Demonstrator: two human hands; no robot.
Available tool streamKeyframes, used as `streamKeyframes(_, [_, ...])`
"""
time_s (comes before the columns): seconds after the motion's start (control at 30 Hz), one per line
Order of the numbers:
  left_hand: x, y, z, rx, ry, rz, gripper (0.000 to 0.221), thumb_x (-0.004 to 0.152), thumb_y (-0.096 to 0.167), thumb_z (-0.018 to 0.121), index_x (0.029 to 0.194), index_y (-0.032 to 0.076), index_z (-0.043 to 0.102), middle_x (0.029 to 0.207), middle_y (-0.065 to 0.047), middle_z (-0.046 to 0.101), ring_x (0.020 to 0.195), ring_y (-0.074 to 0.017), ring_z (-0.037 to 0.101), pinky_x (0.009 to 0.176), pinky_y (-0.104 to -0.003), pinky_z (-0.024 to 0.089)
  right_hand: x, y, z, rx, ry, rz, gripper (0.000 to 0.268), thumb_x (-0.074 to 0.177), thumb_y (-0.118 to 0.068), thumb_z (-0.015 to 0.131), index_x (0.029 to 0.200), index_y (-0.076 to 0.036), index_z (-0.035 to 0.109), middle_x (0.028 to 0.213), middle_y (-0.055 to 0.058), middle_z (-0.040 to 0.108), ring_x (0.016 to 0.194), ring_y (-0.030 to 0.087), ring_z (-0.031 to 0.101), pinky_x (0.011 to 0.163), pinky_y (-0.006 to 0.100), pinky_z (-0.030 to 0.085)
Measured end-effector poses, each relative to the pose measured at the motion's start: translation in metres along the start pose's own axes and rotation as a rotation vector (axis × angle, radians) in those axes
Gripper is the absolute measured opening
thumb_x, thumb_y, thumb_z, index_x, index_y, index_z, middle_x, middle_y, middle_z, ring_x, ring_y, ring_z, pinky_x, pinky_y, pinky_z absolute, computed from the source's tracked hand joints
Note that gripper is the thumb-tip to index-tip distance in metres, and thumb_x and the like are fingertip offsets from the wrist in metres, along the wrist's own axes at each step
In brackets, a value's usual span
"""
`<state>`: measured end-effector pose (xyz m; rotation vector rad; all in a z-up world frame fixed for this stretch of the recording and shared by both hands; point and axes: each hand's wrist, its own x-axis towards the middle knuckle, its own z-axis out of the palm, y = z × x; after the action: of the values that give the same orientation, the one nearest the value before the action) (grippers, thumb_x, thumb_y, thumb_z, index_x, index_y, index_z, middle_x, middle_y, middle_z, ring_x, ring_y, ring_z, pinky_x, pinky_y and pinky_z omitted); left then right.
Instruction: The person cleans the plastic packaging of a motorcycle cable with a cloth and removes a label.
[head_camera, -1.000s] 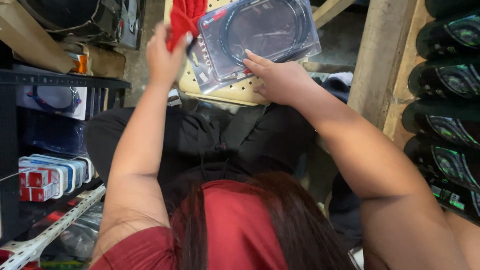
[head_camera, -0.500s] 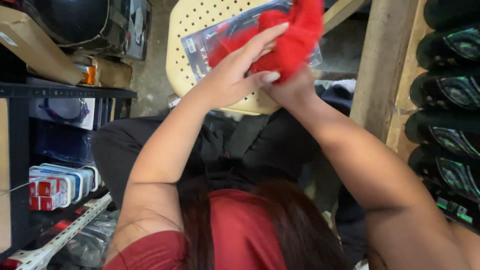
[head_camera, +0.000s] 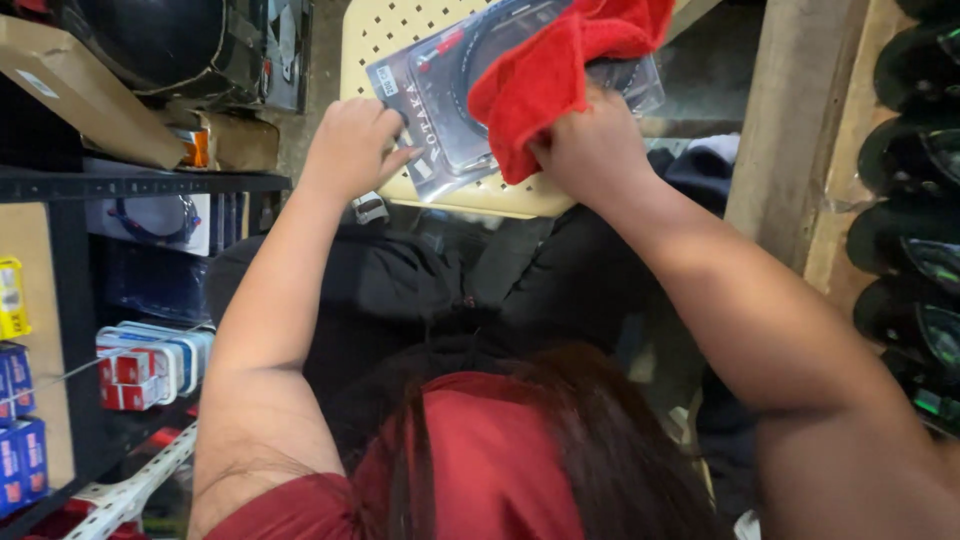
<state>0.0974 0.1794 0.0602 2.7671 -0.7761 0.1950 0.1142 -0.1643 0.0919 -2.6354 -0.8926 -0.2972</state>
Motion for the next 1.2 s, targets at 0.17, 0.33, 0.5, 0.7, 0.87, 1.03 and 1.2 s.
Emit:
streamKeyframes(0.17, [0.008,-0.009,0.01,0.187,-0.059,0.224,0.014,0.097,0.029,0.067,0.097,0.016,0.065,0.09,-0.006,0.057,0.09,-0.0278,0.059,0.084,-0.042,0.046,-0.006,0.01,0.014,-0.084,-0.086,-0.043,0.032,0.092,-0.037,0.074,0.108,-0.009,0.073,0.101,0.011,0.07,0.101,0.031,0.067,0.096,0.049,0.049])
streamKeyframes(0.33, [0.012,-0.008,0.005,0.241,-0.023,0.369,0.007,0.09,0.017,0.062,0.097,0.016,0.064,0.094,-0.005,0.058,0.093,-0.026,0.06,0.087,-0.039,0.047,-0.008,0.015,0.02,-0.082,-0.063,-0.082,0.033,0.094,-0.038,0.072,0.105,-0.006,0.074,0.103,0.011,0.071,0.108,0.03,0.066,0.096,0.048,0.049])
streamKeyframes(0.5, [0.018,-0.02,0.022,0.052,-0.064,0.32,0.006,0.09,0.01,0.064,0.095,0.01,0.063,0.094,-0.008,0.058,0.094,-0.0288,0.06,0.086,-0.04,0.049,-0.014,0.018,0.025,-0.103,-0.04,-0.099,0.033,0.095,-0.037,0.072,0.107,-0.006,0.074,0.106,0.012,0.072,0.111,0.03,0.065,0.098,0.048,0.049])
streamKeyframes(0.7, [0.024,-0.022,0.014,-0.156,-0.067,0.222,0.008,0.094,0.007,0.068,0.096,0.004,0.061,0.095,-0.014,0.059,0.091,-0.0371,0.06,0.08,-0.047,0.049,-0.017,0.018,0.025,-0.075,-0.052,-0.081,0.034,0.094,-0.036,0.073,0.109,-0.005,0.074,0.109,0.013,0.071,0.115,0.032,0.065,0.104,0.051,0.048])
streamKeyframes(0.87, [0.025,-0.025,0.013,-0.183,-0.114,0.146,0.005,0.098,0.007,0.065,0.099,0.004,0.062,0.098,-0.014,0.061,0.092,-0.0384,0.061,0.08,-0.048,0.05,-0.018,0.017,0.026,-0.055,-0.01,-0.126,0.033,0.092,-0.034,0.072,0.112,-0.007,0.076,0.117,0.014,0.071,0.119,0.034,0.062,0.107,0.052,0.047])
streamKeyframes(1.03, [0.006,-0.037,0.034,-0.24,-0.038,-0.053,0.014,0.108,0.013,0.063,0.099,0.003,0.06,0.096,-0.014,0.06,0.091,-0.0342,0.062,0.083,-0.044,0.051,-0.02,0.019,0.03,-0.147,0.018,-0.161,0.031,0.093,-0.034,0.071,0.108,-0.007,0.076,0.119,0.014,0.07,0.125,0.034,0.06,0.106,0.05,0.048])
streamKeyframes(1.2, [-0.01,-0.013,0.039,-0.446,0.295,-0.337,0.006,0.108,0.007,0.058,0.108,0.001,0.06,0.101,-0.015,0.059,0.092,-0.0307,0.063,0.083,-0.039,0.051,-0.017,0.017,0.023,-0.187,-0.027,-0.181,0.025,0.093,-0.03,0.069,0.105,-0.009,0.076,0.113,0.01,0.071,0.122,0.034,0.06,0.1,0.05,0.05])
